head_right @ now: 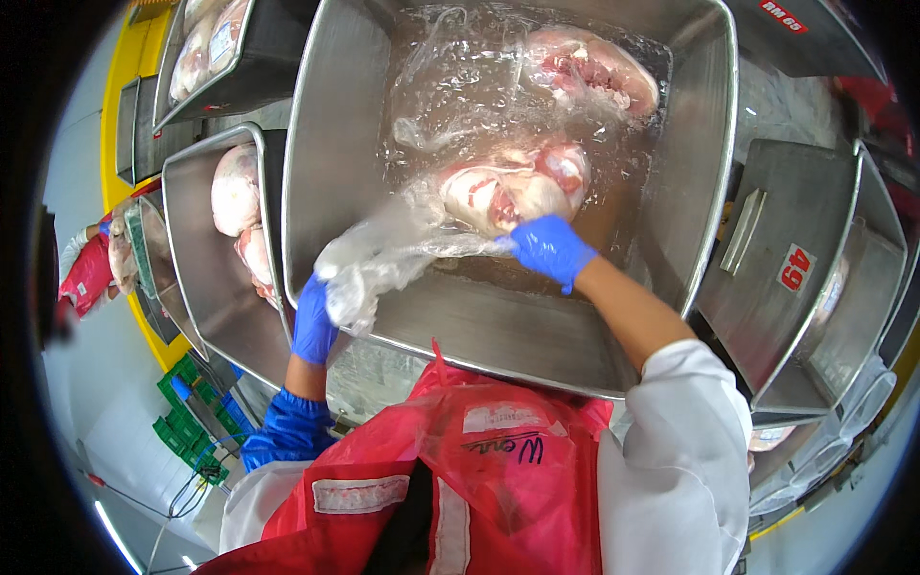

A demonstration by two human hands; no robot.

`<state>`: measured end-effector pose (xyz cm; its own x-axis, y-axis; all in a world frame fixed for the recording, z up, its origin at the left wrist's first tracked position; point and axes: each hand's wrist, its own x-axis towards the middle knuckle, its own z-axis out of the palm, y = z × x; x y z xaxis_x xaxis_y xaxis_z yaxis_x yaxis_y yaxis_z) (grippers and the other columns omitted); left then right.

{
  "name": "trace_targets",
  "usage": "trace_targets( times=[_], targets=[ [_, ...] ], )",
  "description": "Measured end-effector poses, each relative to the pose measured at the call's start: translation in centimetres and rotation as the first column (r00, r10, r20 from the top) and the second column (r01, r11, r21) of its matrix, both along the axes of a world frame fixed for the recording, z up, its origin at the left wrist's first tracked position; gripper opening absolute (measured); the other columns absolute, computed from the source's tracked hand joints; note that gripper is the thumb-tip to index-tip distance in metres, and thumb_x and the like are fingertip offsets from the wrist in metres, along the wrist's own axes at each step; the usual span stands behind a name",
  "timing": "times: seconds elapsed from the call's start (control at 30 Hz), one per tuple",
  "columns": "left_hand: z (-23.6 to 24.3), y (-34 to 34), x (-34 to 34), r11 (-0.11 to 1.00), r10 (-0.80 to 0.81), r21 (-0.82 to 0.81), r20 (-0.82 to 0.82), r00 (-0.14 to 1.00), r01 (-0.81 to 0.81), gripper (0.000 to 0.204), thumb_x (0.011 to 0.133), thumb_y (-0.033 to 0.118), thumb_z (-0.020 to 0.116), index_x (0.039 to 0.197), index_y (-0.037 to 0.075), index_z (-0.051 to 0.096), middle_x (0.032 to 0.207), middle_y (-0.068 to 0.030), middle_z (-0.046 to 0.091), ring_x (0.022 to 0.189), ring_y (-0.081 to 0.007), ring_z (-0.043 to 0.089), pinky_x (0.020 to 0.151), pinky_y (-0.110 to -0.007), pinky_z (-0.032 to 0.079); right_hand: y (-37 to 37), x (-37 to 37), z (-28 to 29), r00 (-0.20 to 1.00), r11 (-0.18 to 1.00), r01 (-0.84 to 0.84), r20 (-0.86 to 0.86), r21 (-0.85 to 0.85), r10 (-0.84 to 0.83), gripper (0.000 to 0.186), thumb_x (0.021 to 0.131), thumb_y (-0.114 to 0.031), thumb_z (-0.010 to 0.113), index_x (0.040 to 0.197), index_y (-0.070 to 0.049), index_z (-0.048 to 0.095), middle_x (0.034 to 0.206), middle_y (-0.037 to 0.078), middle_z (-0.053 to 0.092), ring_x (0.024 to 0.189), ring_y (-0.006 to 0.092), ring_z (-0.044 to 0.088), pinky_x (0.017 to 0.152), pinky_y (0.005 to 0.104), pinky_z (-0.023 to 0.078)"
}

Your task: The person trims fat and connective tissue from large cuts of meat using a knife, then places the trimmed pieces into a water-filled metal bin. The person handles the meat with gloved hands and uses a knife to separate tissue layers.

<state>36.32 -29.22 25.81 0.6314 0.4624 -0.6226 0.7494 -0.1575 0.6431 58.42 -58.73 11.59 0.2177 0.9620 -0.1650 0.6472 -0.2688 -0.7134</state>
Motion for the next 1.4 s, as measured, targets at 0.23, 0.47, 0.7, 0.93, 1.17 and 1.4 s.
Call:
trace_targets(
  times=[0.23,0.47,0.7,0.93,1.17,1.4],
  targets=[
    [-13.5,-8.8,6.4,0.706,0.098,-0.635,-0.351,0.931,-0.314,0.049,0.086,0.044,0.049,0.109,0.002,0.055,0.096,-0.0078,0.06,0.084,-0.0175,0.057,0.078,-0.031,0.046,2.4,-7.7,7.1,0.96,0.994,0.106,-0.259,0.002,-0.102,0.03,0.083,-0.032,0.05,0.07,-0.007,0.06,0.061,0.017,0.056,0.053,0.034,0.054,0.052,0.0442,0.044],
    [-23.8,-6.8,-0.3,0.828,-0.051,-0.523,-0.43,0.902,-0.203,0.034,0.082,0.029,0.049,0.1,0.002,0.057,0.091,-0.0104,0.059,0.082,-0.0206,0.056,0.071,-0.035,0.045,2.0,-7.7,11.0,0.971,0.995,0.089,-0.217,-0.042,-0.096,0.028,0.082,-0.029,0.054,0.067,-0.005,0.058,0.063,0.015,0.054,0.063,0.0335,0.054,0.062,0.042,0.042],
    [-12.7,-5.0,0.6,0.62,-0.784,-0.148,-0.084,0.615,0.77,0.026,0.075,0.021,0.05,0.087,-0.001,0.058,0.083,-0.0172,0.057,0.077,-0.0297,0.055,0.07,-0.04,0.043,-2.0,-2.7,0.6,0.591,0.903,0.356,-0.691,-0.24,-0.416,0.031,0.079,-0.017,0.057,0.107,-0.006,0.051,0.103,0.015,0.053,0.091,0.03,0.052,0.08,0.0359,0.043],
    [-11.0,-0.7,0.5,0.574,-0.814,-0.245,-0.069,0.576,0.781,0.037,0.073,0.023,0.051,0.099,-0.002,0.056,0.098,-0.0209,0.057,0.092,-0.0314,0.054,0.082,-0.038,0.041,-5.0,-1.8,-7.4,0.984,0.989,-0.04,0.166,-0.143,0.064,0.031,0.074,-0.013,0.055,0.104,-0.009,0.055,0.109,0.01,0.05,0.1,0.0274,0.05,0.082,0.0402,0.04],
    [-10.5,-1.6,-0.3,0.72,-0.692,-0.183,-0.115,0.712,0.67,0.029,0.076,0.024,0.049,0.088,-0.001,0.058,0.09,-0.0214,0.055,0.087,-0.0349,0.052,0.077,-0.039,0.041,-6.0,-7.3,-10.5,0.966,0.894,0.12,-0.158,-0.432,-0.206,0.033,0.074,-0.016,0.06,0.104,-0.003,0.053,0.105,0.014,0.051,0.099,0.0327,0.048,0.081,0.0451,0.041],
    [-10.4,-2.6,1.3,0.656,-0.751,-0.195,-0.259,0.607,0.729,0.041,0.072,0.025,0.051,0.099,-0.005,0.055,0.092,-0.0263,0.057,0.086,-0.0381,0.055,0.075,-0.041,0.043,0.7,-9.8,-15.9,-0.012,-0.011,0.752,0.003,-0.659,-1.0,0.062,0.065,-0.028,0.073,0.114,-0.003,0.045,0.108,0.023,0.05,0.098,0.0375,0.051,0.083,0.0441,0.042]
  ],
)
